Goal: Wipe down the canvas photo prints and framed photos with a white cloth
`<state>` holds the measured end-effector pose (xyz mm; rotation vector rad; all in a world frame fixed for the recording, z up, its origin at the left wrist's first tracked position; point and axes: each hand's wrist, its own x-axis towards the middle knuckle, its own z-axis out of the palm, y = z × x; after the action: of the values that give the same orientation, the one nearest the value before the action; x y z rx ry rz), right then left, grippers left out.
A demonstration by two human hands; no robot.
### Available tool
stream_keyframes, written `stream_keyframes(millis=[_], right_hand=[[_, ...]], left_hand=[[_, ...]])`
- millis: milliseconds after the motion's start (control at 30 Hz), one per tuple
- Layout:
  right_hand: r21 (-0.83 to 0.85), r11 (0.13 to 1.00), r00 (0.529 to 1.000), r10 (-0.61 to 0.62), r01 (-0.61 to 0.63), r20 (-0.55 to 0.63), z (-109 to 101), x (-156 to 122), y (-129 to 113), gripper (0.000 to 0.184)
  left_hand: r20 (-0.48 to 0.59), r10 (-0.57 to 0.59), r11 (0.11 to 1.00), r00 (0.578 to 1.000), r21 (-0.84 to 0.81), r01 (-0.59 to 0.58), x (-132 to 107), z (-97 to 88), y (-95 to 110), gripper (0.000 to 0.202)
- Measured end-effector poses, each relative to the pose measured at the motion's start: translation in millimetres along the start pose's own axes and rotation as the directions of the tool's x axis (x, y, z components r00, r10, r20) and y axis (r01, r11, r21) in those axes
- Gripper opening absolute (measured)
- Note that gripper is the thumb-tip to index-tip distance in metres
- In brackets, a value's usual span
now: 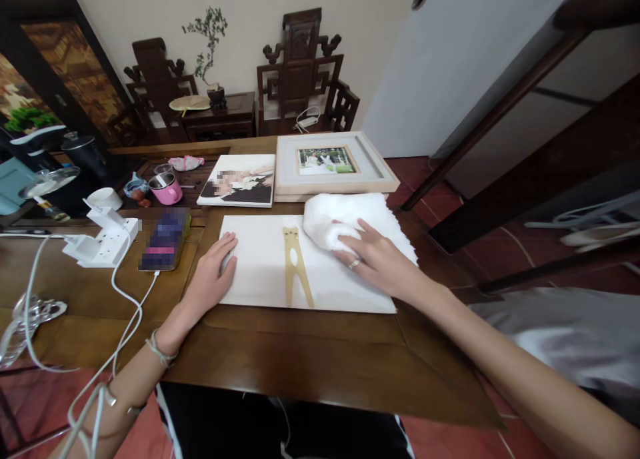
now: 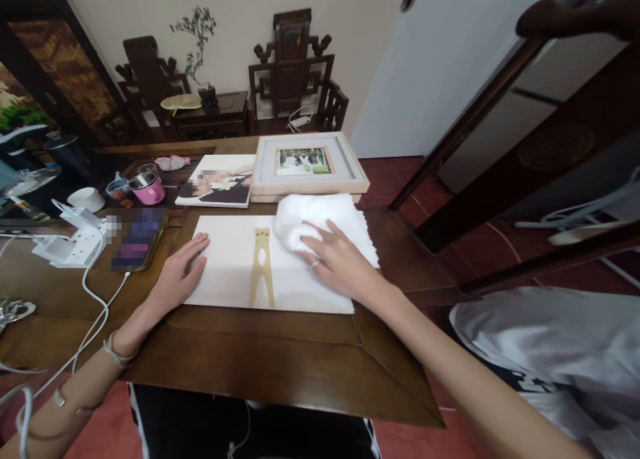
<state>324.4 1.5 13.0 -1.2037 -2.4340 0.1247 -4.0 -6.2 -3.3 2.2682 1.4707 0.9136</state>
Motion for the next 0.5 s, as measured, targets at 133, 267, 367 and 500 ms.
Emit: stream_keyframes(millis=[133, 267, 367, 500], right_hand=[[0.041, 0.996, 0.992, -0.082, 0.078, 0.092, -14, -27, -34, 0.024], [0.109, 0.986, 0.964, -0.15, 0.128, 0.221, -41, -59, -70, 0.02], [0.139, 0.983, 0.939, -0.159, 0.121, 0.306, -58, -68, -82, 0.019], [0.13, 0.991, 0.944, -0.015, -0.03, 0.329, -55, -55, -65, 0.029]], left_hand=[[-0.001, 0.006, 1.0, 1.0, 0.001, -0.006, 0, 0.4, 1, 0.041], [0.004, -0.001, 1.0, 1.0, 0.004, 0.001, 0, 0.7, 2, 0.041], [0.007, -0.008, 1.0, 1.0, 0.003, 0.008, 0, 0.8, 3, 0.042], [0.005, -0.006, 1.0, 1.0, 0.008, 0.006, 0, 1.2, 1, 0.041]])
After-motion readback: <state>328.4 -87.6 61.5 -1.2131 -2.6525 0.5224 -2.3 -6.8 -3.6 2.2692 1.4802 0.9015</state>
